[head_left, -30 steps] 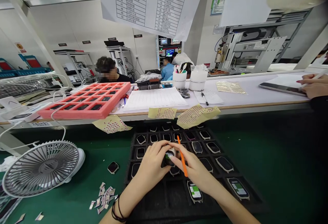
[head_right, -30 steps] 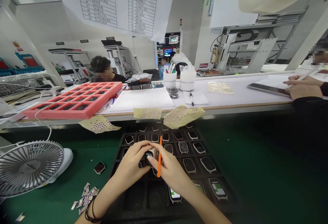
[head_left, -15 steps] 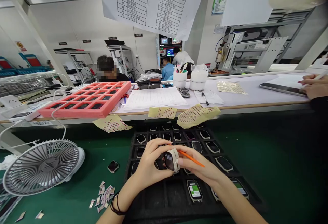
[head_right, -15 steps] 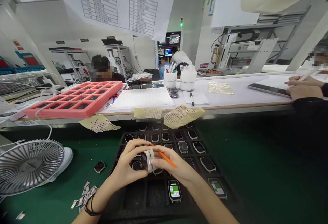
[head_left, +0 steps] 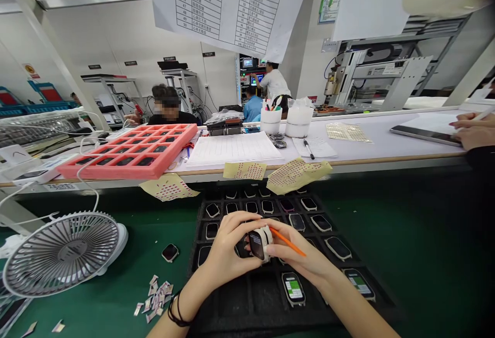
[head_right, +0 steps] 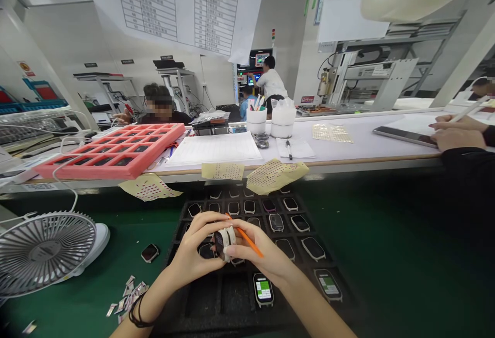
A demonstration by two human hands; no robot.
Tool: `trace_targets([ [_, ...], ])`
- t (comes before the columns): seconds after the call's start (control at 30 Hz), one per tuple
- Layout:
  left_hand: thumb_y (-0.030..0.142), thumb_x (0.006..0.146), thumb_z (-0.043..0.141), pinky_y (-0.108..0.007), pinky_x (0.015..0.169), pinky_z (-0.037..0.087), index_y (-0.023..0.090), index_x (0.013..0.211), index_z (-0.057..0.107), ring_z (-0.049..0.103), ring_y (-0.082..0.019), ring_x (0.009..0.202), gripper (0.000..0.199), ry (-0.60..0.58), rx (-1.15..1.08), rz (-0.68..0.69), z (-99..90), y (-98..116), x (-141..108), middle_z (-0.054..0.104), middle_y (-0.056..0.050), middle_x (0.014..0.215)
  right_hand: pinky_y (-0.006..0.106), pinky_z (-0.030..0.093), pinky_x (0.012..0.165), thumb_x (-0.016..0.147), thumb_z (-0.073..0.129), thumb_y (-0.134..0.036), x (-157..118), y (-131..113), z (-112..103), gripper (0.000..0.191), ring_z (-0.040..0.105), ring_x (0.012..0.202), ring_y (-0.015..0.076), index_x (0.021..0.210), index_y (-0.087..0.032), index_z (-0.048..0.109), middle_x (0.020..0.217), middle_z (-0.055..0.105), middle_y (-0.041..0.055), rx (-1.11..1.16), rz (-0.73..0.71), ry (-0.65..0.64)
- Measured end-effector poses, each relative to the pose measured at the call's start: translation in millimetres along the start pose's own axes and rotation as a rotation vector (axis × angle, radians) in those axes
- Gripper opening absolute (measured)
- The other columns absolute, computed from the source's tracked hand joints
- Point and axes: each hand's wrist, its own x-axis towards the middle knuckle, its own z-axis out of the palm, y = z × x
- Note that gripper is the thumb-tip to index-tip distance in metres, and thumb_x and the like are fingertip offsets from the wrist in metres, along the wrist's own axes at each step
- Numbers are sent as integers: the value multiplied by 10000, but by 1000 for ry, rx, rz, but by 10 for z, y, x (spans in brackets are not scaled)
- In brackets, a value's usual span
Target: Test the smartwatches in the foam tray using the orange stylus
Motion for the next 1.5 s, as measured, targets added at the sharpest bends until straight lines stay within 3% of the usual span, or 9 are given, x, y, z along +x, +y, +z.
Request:
trace_targets([
  [0.23,73,650,672,-398,908,446,228,1138,569,558,-247,1049,522,29,-9,56,12,11,-8,627,-73,1109,281,466,832,774,751,-274,-37,64,14,372,574,787,132,1126,-285,634,864,601,-21,-39,-41,52],
  [0.4,73,645,674,-412,911,462,232,1140,580,563,-255,1065,528,30,-30,5,-3,25,-1,617,-81,1137,321,469,879,816,705,-336,-55,3,13,382,597,906,178,1180,-286,599,943,631,9,-175,-66,77],
  [0.5,72,662,671,-401,916,481,226,1124,592,580,-253,1079,493,61,-88,-74,-22,24,0,616,-92,1169,341,449,917,925,536,-413,-67,-44,-10,307,599,968,196,1195,-277,592,999,657,36,-283,-261,246],
  [0.57,91,679,687,-379,905,499,214,1115,595,609,-243,1051,462,81,-137,-153,-27,16,-6,643,-90,1145,347,471,856,980,376,-449,-99,-59,-32,361,614,885,197,1185,-269,612,963,672,48,-310,-424,319],
  [0.7,131,693,701,-313,780,556,196,1124,596,660,-234,965,449,88,-226,-307,-19,0,-24,679,-91,1106,342,471,677,1003,308,-393,-204,-62,-38,464,595,698,199,944,-233,739,775,680,57,-377,-656,278],
  [0.77,137,692,701,-301,757,566,194,1130,595,666,-236,960,455,88,-267,-332,-16,1,-30,677,-97,1118,334,452,626,1006,323,-336,-243,-61,-15,478,589,639,195,843,-227,759,679,674,51,-408,-704,254],
  [1.5,115,684,696,-295,756,576,190,1132,608,677,-231,942,462,95,-249,-313,-24,41,-23,683,-94,1111,326,451,541,997,341,-291,-275,-38,36,467,573,569,193,798,-205,755,613,644,55,-449,-705,310],
])
